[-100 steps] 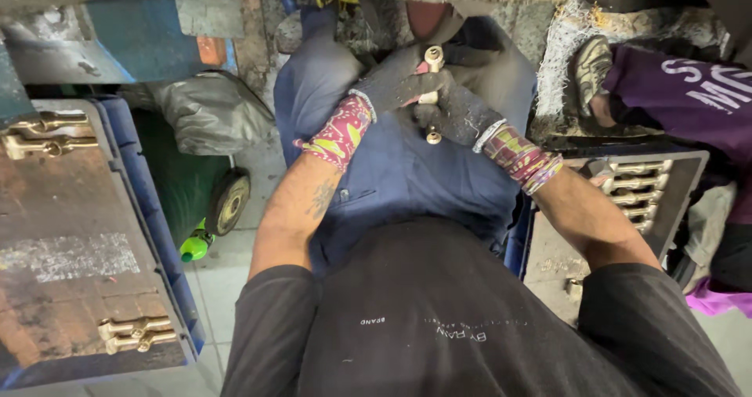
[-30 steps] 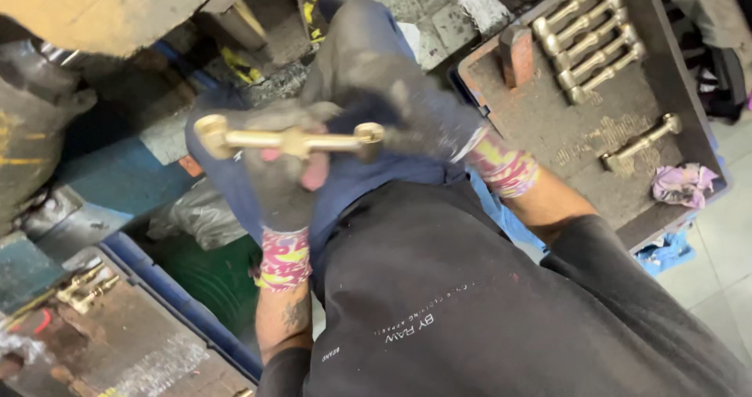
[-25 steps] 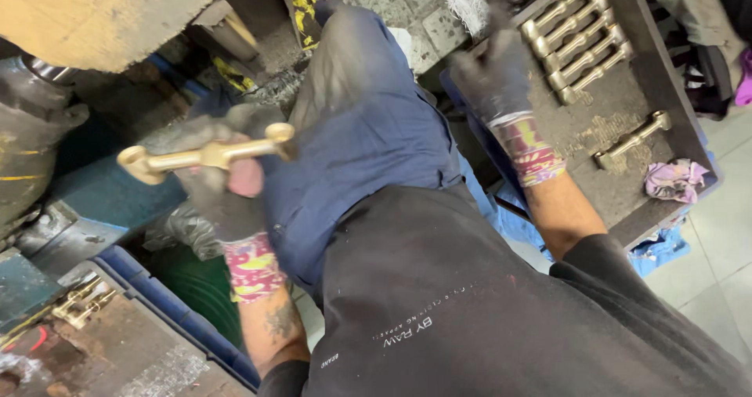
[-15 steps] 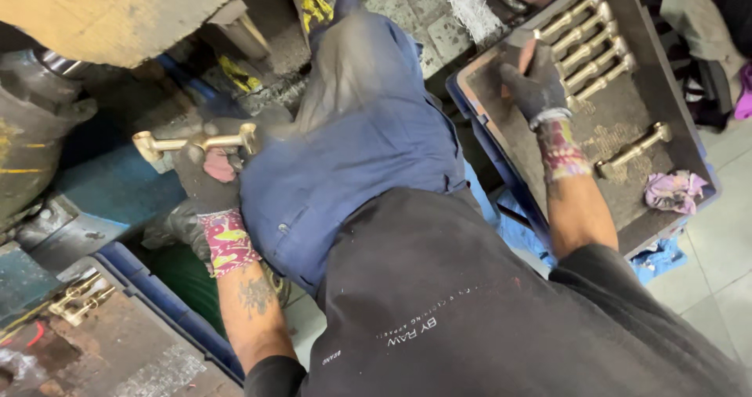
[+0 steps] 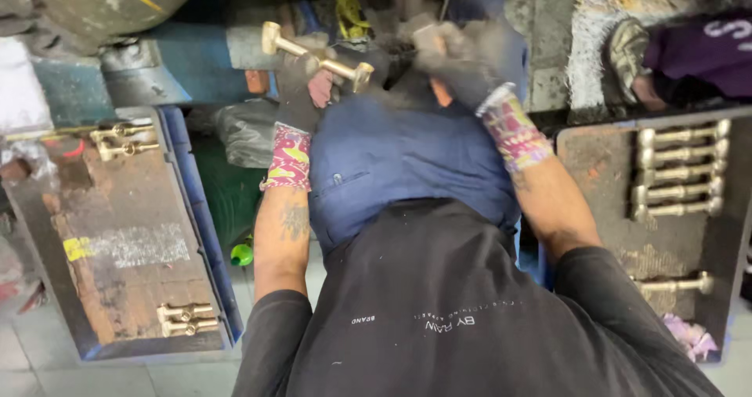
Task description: The person sits on the floor and repeatedly rubs a small brass fitting with a cloth to polish its surface. They rotate the fitting to treat different sides and occasionally place it on a nearby tray before picking it up again.
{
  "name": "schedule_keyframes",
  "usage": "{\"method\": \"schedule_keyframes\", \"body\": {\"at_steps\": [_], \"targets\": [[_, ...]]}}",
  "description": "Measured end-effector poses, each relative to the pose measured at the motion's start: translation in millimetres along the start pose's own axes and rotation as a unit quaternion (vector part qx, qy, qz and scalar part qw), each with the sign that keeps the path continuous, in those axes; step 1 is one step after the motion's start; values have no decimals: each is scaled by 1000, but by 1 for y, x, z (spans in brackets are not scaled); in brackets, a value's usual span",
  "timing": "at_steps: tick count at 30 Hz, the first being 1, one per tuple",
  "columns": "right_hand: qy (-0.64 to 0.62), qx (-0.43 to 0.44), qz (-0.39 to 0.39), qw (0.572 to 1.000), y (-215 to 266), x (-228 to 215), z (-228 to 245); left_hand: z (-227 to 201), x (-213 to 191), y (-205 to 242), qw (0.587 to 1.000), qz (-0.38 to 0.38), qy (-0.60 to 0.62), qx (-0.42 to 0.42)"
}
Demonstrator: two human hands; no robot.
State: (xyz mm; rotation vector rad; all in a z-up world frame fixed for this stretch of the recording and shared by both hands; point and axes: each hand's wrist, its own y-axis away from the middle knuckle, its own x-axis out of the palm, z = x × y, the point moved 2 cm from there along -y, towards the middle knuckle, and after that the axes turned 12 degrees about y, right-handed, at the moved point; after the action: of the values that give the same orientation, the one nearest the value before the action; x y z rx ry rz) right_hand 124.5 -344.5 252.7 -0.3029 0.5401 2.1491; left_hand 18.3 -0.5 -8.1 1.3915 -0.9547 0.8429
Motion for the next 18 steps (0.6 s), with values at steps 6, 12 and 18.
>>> {"method": "schedule_keyframes", "body": {"at_steps": [6,12,18], "targets": [[2,17,33,999,-29,32,-5,10,24,1,998,38,-58,-6],[-26,-17,-1,1000,-35,37,-35,17,42,22,988,20,-141,62],[-35,37,-27,998,-24,22,-25,16,48,10,983,33,-163,82]]}}
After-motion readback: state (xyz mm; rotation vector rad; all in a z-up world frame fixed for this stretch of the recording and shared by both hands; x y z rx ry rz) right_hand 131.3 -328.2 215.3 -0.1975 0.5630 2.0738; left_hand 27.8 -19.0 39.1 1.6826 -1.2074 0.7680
